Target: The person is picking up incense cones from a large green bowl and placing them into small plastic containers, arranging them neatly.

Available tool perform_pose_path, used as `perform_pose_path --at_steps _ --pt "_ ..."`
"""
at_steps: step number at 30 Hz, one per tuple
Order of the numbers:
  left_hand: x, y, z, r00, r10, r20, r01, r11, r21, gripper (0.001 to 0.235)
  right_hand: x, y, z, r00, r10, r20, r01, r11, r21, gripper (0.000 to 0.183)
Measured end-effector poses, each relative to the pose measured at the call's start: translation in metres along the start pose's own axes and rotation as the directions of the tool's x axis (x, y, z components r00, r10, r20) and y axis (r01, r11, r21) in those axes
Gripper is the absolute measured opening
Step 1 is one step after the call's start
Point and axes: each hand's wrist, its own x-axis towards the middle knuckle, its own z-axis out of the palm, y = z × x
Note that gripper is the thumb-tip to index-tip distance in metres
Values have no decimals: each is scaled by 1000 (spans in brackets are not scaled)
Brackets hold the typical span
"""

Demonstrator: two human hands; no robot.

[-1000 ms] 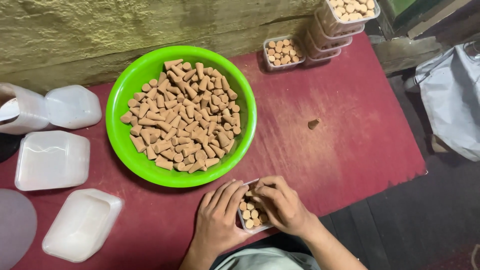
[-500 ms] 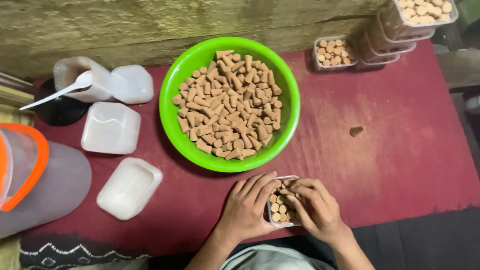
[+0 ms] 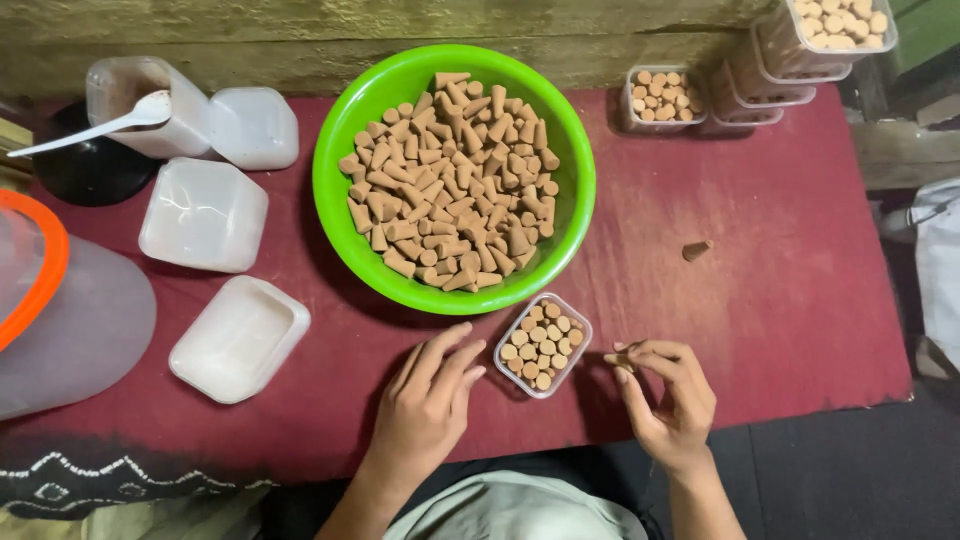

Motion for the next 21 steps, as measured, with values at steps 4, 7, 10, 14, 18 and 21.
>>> perform_pose_path --at_steps 4,7,10,14,18,21 --pt "-2 21 11 998 -68 13 68 997 -27 41 5 -7 5 999 33 10 -34 994 103 15" --pt "-2 30 26 990 -107 95 98 990 97 85 7 -12 11 1000 9 23 -11 995 95 16" --pt "5 33 35 985 -139 102 129 986 101 98 11 -15 14 998 -18 58 14 997 74 18" --pt "9 25 41 981 -130 147 119 989 84 96 14 -17 14 996 -46 71 43 998 49 15" --pt "12 16 32 973 -10 232 58 978 -200 78 11 -13 9 998 -43 49 44 999 -11 16" --pt "7 15 23 978 51 200 -27 992 -120 74 10 -10 7 998 -39 41 40 999 -5 18"
